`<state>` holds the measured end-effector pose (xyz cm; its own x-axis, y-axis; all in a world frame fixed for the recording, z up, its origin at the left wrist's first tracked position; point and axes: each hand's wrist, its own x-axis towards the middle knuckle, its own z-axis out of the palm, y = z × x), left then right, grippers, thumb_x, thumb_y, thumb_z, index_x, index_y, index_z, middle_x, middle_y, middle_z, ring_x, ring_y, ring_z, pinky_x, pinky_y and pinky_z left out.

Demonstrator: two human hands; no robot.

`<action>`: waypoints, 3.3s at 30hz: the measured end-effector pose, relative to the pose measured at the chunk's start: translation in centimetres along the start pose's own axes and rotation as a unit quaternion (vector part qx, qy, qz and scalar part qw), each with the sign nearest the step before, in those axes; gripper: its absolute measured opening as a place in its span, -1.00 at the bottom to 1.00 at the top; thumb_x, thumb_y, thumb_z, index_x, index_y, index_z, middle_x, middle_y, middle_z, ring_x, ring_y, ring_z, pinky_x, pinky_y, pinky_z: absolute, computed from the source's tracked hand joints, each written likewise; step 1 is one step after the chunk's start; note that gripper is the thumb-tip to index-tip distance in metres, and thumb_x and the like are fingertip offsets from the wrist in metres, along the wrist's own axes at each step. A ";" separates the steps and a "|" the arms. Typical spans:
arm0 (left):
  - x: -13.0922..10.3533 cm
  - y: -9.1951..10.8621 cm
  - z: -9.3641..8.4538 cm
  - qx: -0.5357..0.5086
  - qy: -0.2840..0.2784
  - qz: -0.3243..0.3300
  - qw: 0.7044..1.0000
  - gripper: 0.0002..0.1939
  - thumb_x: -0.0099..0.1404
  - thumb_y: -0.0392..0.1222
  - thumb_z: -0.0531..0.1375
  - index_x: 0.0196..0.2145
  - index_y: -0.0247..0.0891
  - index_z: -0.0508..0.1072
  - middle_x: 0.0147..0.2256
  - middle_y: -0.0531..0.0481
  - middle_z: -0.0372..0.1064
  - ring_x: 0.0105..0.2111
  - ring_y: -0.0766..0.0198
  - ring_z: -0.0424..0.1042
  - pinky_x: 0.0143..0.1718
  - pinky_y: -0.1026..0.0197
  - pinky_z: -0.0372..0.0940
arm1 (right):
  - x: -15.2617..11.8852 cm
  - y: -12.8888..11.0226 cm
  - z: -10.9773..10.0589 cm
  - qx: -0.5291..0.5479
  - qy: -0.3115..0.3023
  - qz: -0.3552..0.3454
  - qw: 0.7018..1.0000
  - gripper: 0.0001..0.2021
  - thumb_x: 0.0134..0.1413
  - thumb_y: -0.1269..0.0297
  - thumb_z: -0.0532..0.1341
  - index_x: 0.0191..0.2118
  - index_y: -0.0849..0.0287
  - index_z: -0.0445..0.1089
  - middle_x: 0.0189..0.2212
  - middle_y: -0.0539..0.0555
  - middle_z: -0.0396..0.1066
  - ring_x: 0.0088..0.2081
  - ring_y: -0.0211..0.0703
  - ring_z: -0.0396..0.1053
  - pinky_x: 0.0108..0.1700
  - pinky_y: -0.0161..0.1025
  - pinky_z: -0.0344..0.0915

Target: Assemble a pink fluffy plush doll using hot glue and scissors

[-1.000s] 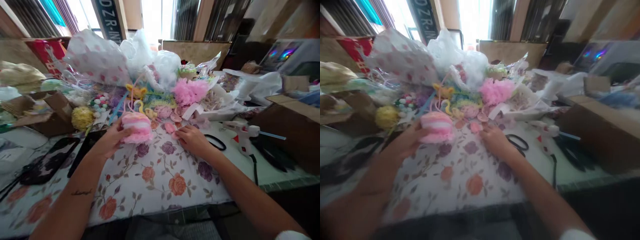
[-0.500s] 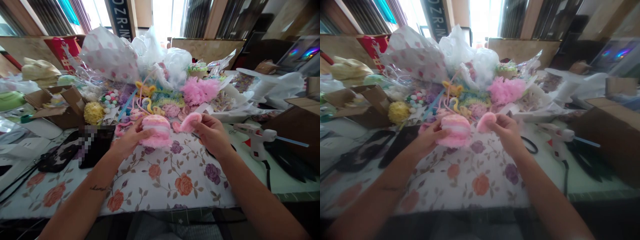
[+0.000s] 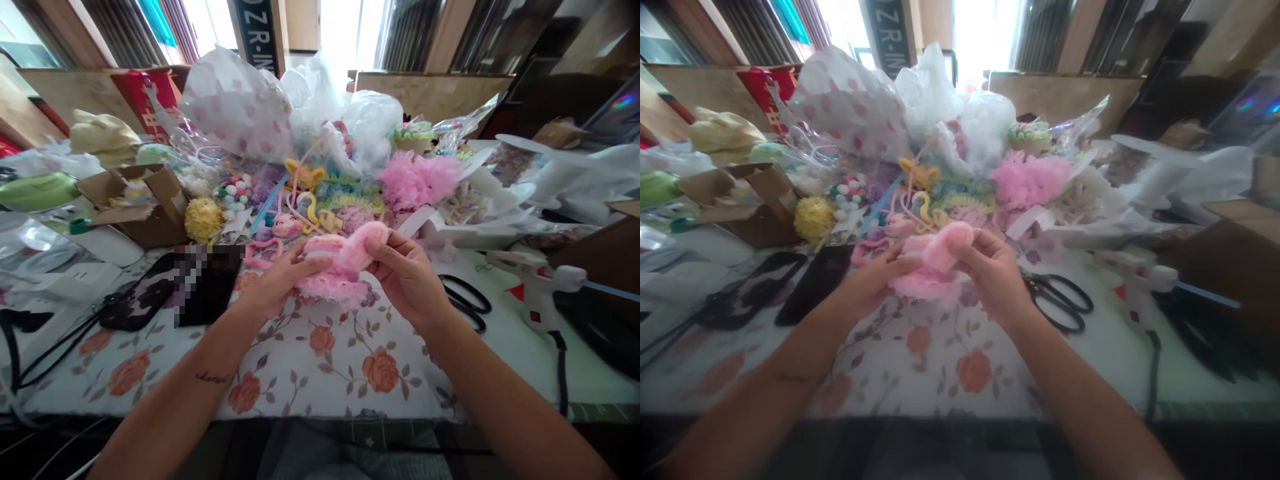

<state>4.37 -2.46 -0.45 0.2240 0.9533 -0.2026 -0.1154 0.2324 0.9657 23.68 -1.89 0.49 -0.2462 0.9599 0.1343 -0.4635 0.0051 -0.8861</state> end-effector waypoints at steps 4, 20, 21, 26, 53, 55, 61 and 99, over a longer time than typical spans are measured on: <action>-0.1 -0.2 0.0 0.006 0.027 -0.012 1.000 -0.41 0.06 -0.02 0.38 0.06 -0.05 0.39 -0.19 0.03 0.48 -0.31 0.30 0.45 -0.40 0.36 0.28 | -0.2 0.0 0.2 -0.053 0.007 -0.039 0.998 -0.93 0.02 0.29 0.37 -0.35 0.13 0.53 -0.44 -0.05 0.49 -0.42 -0.36 0.40 -0.35 -0.40 0.38; -0.1 -0.4 0.0 0.003 0.024 -0.010 1.000 -0.48 0.08 -0.03 0.36 0.01 -0.11 0.41 -0.37 0.03 0.43 -0.54 0.37 0.34 -0.60 0.35 0.14 | -1.3 1.6 0.4 -0.284 0.020 -0.169 0.944 -0.88 0.01 0.19 0.35 -0.35 0.09 0.47 -0.37 0.01 0.47 -0.34 -0.20 0.39 -0.25 -0.22 0.38; -0.1 -0.4 -0.1 0.005 0.027 -0.009 1.000 -0.47 0.08 -0.02 0.36 0.02 -0.10 0.41 -0.37 0.03 0.43 -0.54 0.36 0.34 -0.59 0.34 0.15 | -1.3 1.5 0.4 -0.294 0.023 -0.174 0.940 -0.88 0.02 0.19 0.35 -0.35 0.09 0.47 -0.38 0.01 0.47 -0.35 -0.20 0.39 -0.25 -0.22 0.37; 0.0 -0.5 -0.2 0.019 0.026 -0.009 0.999 -0.47 0.09 0.04 0.35 0.03 -0.05 0.43 -0.30 0.01 0.45 -0.53 0.35 0.33 -0.65 0.34 0.08 | -1.3 1.3 0.7 -0.381 0.018 -0.226 0.896 -0.92 0.08 0.24 0.30 -0.38 0.10 0.44 -0.41 0.01 0.45 -0.35 -0.18 0.36 -0.25 -0.20 0.31; 0.5 -1.2 -0.1 0.115 -0.003 0.095 0.989 -0.13 -0.15 -0.22 0.47 0.16 -0.07 0.34 0.13 -0.10 0.32 0.12 -0.07 0.31 0.07 -0.01 0.25 | 1.3 -0.1 -2.3 -0.263 0.010 -0.079 0.962 -0.72 -0.03 0.01 0.34 -0.36 0.15 0.51 -0.46 0.02 0.44 -0.41 -0.22 0.33 -0.34 -0.26 0.27; 0.7 -1.6 0.1 0.118 -0.018 0.093 0.989 -0.16 -0.12 -0.20 0.47 0.15 -0.09 0.34 0.11 -0.09 0.36 0.10 -0.06 0.33 0.07 0.00 0.25 | 1.1 0.4 -2.7 -0.265 0.023 -0.084 0.960 -0.72 -0.01 0.01 0.33 -0.38 0.16 0.51 -0.45 0.02 0.44 -0.41 -0.22 0.33 -0.34 -0.26 0.27; 1.2 -2.9 1.0 0.020 -0.034 0.074 0.996 -0.23 -0.06 -0.18 0.44 0.12 -0.21 0.36 -0.04 -0.13 0.48 -0.08 0.00 0.47 -0.08 0.04 0.36 | 1.2 1.1 -2.9 -0.304 0.042 -0.116 0.945 -0.75 0.01 0.06 0.32 -0.38 0.17 0.48 -0.43 0.01 0.41 -0.38 -0.22 0.32 -0.34 -0.29 0.27; 1.1 -4.0 1.2 -0.099 -0.020 0.047 0.994 -0.53 0.00 -0.24 0.40 -0.08 -0.27 0.50 -0.25 -0.09 0.54 -0.32 0.12 0.53 -0.26 0.08 0.45 | 2.9 0.2 -1.9 -0.385 0.000 -0.057 0.921 -0.87 -0.05 0.28 0.26 -0.43 0.26 0.47 -0.51 0.03 0.41 -0.45 -0.24 0.29 -0.37 -0.28 0.19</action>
<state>6.20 -2.53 -4.33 0.2421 0.9647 -0.1031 -0.3239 0.1805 0.9287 24.48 1.41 -0.13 -0.2327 0.9409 0.2461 0.2540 0.3031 -0.9185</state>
